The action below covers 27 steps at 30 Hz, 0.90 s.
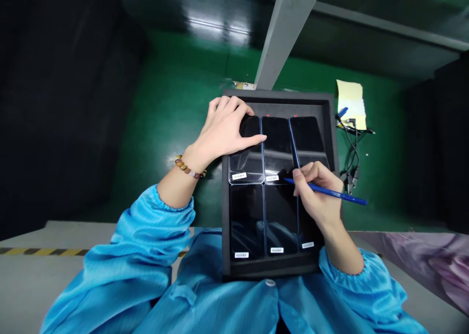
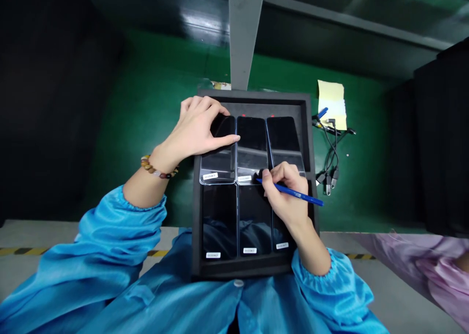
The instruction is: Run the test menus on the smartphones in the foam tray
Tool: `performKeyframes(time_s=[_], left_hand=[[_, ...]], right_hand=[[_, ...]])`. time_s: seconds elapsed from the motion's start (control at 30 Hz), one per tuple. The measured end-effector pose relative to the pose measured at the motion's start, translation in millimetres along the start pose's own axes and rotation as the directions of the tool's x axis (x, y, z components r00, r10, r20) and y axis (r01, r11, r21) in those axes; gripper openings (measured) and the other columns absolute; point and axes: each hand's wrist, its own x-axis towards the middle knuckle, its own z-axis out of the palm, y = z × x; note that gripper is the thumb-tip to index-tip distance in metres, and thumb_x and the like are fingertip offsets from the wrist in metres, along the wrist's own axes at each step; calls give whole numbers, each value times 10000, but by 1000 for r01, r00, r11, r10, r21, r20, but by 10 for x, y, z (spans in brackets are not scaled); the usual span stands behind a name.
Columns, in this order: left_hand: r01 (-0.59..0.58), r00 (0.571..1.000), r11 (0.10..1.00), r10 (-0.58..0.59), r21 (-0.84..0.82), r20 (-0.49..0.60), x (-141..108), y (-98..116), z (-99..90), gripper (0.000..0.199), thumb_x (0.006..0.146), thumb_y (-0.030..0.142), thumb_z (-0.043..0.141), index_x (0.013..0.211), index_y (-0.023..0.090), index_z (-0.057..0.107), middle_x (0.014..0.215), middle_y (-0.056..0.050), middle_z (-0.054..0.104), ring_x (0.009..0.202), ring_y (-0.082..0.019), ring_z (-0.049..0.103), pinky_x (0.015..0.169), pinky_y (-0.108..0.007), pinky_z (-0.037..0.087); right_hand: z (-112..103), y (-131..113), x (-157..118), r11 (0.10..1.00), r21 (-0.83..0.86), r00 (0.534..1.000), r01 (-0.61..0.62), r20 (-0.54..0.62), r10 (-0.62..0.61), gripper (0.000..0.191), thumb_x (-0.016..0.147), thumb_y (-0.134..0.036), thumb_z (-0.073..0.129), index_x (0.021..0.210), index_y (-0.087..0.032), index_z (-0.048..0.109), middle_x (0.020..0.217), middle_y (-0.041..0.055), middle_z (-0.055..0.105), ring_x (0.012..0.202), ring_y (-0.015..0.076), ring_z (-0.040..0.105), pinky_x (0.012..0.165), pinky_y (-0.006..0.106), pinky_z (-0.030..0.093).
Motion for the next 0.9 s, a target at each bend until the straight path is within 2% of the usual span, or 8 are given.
performKeyframes(time_s=[0.13, 0.33, 0.6, 0.77, 0.9], left_hand=[[13, 1000, 1000, -13, 5, -3, -1, 8, 11, 676, 888, 805, 677, 1254, 236, 665, 1374, -140, 660, 1374, -433, 549, 1253, -641, 307], [21, 1000, 1000, -21, 7, 5, 3, 0, 18, 698, 880, 822, 668, 1266, 241, 653, 1394, -145, 658, 1391, -446, 538, 1249, -640, 304], [29, 1000, 1000, -29, 11, 7, 6, 0, 16, 701, 885, 833, 652, 1265, 244, 648, 1410, -139, 653, 1383, -439, 540, 1246, -628, 301], [22, 1000, 1000, -22, 9, -2, 5, -8, 26, 699, 878, 839, 657, 1248, 246, 652, 1388, -140, 658, 1376, -443, 542, 1238, -635, 308], [17, 1000, 1000, -17, 18, -10, 5, -16, 24, 668, 872, 807, 694, 1241, 251, 658, 1354, -137, 666, 1336, -432, 562, 1232, -641, 318]], right_hand=[[10, -36, 13, 999, -28, 1000, 20, 10, -19, 422, 1021, -358, 709, 684, -261, 473, 610, -24, 596, 673, 183, 585, 796, 398, 518], [14, -52, 21, 999, -36, 999, 39, 19, -39, 423, 1015, -309, 701, 672, -256, 459, 604, -26, 591, 678, 182, 567, 801, 404, 477], [7, 3, 11, 1000, -3, 1000, -13, -6, 13, 417, 1022, -334, 688, 690, -258, 447, 603, -32, 570, 657, 177, 551, 773, 387, 497], [51, -41, 13, 1000, -8, 1000, 11, -6, -11, 428, 1013, -334, 701, 674, -257, 451, 612, -21, 573, 678, 186, 557, 779, 396, 490], [-85, -89, 48, 990, 141, 999, -22, -46, 28, 444, 1025, -393, 712, 692, -258, 450, 568, -42, 566, 587, 163, 569, 668, 352, 481]])
